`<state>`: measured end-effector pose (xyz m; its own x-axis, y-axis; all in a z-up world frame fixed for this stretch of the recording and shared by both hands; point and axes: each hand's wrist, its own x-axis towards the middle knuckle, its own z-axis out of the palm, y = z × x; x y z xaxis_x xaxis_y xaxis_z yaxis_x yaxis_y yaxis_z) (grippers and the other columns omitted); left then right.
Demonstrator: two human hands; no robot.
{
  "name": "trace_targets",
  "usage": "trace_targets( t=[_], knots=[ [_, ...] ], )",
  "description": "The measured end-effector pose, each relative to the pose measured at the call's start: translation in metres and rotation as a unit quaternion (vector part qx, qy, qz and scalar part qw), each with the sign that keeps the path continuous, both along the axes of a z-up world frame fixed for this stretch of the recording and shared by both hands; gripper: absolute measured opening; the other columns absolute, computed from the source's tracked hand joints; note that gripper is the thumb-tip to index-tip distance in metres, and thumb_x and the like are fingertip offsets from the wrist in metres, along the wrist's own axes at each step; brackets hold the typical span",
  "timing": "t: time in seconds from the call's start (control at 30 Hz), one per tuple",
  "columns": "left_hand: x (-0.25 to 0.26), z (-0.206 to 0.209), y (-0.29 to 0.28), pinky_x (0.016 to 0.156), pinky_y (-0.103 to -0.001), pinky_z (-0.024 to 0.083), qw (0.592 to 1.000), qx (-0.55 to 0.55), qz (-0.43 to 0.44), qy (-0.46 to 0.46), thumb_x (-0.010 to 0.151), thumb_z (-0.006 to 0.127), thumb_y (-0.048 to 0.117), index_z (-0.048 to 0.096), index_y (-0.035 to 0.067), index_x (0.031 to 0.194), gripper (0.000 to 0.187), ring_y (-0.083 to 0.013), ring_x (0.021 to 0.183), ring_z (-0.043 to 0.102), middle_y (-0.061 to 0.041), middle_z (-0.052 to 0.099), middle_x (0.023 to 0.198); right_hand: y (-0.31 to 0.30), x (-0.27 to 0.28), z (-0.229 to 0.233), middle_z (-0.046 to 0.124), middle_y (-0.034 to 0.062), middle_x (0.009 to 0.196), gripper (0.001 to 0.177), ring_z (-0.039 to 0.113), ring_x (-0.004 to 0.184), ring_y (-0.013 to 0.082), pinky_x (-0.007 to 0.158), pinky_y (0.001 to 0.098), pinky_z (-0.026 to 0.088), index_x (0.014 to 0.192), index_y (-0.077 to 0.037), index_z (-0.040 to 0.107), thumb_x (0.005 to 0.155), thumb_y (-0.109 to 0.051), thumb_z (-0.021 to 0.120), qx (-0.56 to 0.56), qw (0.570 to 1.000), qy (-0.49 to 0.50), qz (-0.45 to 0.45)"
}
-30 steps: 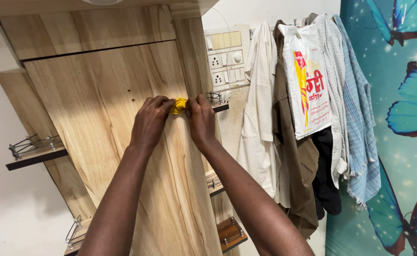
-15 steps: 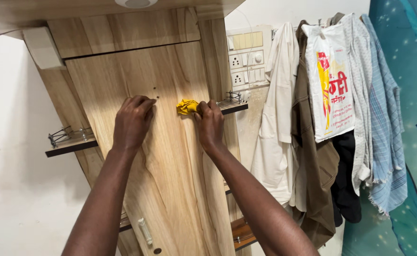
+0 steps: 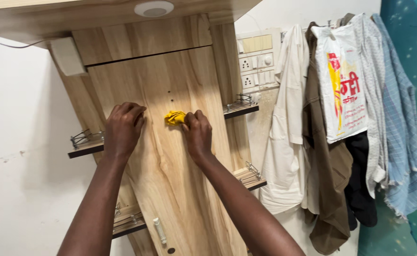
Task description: The person sprays a blue cleaning solution onto a wooden cabinet and wipes the surface with a yellow cloth. The person repeatedly wipes the cabinet door and surrounding areas.
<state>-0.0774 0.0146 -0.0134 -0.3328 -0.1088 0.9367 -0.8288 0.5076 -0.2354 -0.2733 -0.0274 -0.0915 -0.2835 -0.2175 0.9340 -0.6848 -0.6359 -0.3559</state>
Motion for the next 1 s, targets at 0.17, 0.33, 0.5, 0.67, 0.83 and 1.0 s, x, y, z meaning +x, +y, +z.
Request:
trace_targets(
  t=[0.17, 0.33, 0.5, 0.67, 0.83, 1.0],
  knots=[
    [0.027, 0.0, 0.005, 0.089, -0.041, 0.057, 0.999, 0.011, 0.027, -0.012, 0.088, 0.077, 0.007, 0.079, 0.008, 0.106, 0.018, -0.0282, 0.1, 0.069, -0.008, 0.074, 0.107, 0.019, 0.029, 0.006, 0.061, 0.0133, 0.093, 0.021, 0.063, 0.089, 0.0323, 0.076, 0.0479, 0.051, 0.091, 0.0, 0.065, 0.078, 0.001, 0.08, -0.01, 1.0, 0.006, 0.012],
    [0.056, -0.006, 0.012, 0.088, -0.042, 0.057, 0.999, 0.036, 0.036, 0.005, 0.089, 0.077, 0.008, 0.079, 0.007, 0.106, 0.017, -0.0287, 0.101, 0.069, -0.009, 0.073, 0.107, 0.023, 0.054, 0.011, 0.061, 0.0128, 0.093, 0.021, 0.063, 0.089, 0.032, 0.075, 0.0477, 0.051, 0.093, 0.0, 0.065, 0.078, 0.001, 0.081, -0.021, 1.0, 0.014, 0.017],
    [0.074, -0.004, 0.022, 0.087, -0.042, 0.058, 0.998, 0.025, 0.053, 0.0, 0.086, 0.077, 0.006, 0.08, 0.008, 0.105, 0.02, -0.028, 0.099, 0.07, -0.009, 0.074, 0.108, 0.023, 0.093, 0.017, 0.06, 0.0131, 0.094, 0.021, 0.062, 0.09, 0.0312, 0.076, 0.0472, 0.051, 0.093, 0.0, 0.066, 0.078, 0.0, 0.08, -0.03, 0.998, 0.045, 0.032],
    [0.084, -0.008, 0.025, 0.087, -0.04, 0.058, 0.997, 0.051, 0.054, -0.003, 0.088, 0.077, 0.006, 0.078, 0.006, 0.108, 0.021, -0.0269, 0.098, 0.07, -0.009, 0.074, 0.108, 0.009, 0.125, 0.024, 0.063, 0.0106, 0.099, 0.019, 0.063, 0.09, 0.0276, 0.072, 0.0419, 0.058, 0.102, -0.002, 0.07, 0.084, 0.001, 0.076, -0.009, 0.995, 0.1, 0.02],
    [0.087, -0.014, 0.023, 0.088, -0.039, 0.058, 0.998, 0.034, 0.057, -0.017, 0.088, 0.075, 0.004, 0.077, 0.008, 0.114, 0.026, -0.0261, 0.1, 0.07, -0.006, 0.073, 0.112, 0.002, 0.142, 0.028, 0.065, 0.0092, 0.108, 0.029, 0.064, 0.099, 0.0264, 0.075, 0.0381, 0.062, 0.11, -0.006, 0.072, 0.083, 0.005, 0.073, -0.021, 0.986, 0.166, -0.021],
    [0.084, -0.023, 0.014, 0.088, -0.038, 0.058, 0.995, 0.028, 0.093, -0.033, 0.083, 0.078, 0.009, 0.076, 0.01, 0.112, 0.028, -0.0254, 0.102, 0.068, -0.005, 0.072, 0.114, 0.004, 0.141, 0.026, 0.064, 0.0074, 0.112, 0.046, 0.064, 0.106, 0.026, 0.081, 0.0361, 0.063, 0.119, -0.009, 0.072, 0.077, 0.01, 0.071, -0.021, 0.974, 0.22, -0.044]
  ],
)
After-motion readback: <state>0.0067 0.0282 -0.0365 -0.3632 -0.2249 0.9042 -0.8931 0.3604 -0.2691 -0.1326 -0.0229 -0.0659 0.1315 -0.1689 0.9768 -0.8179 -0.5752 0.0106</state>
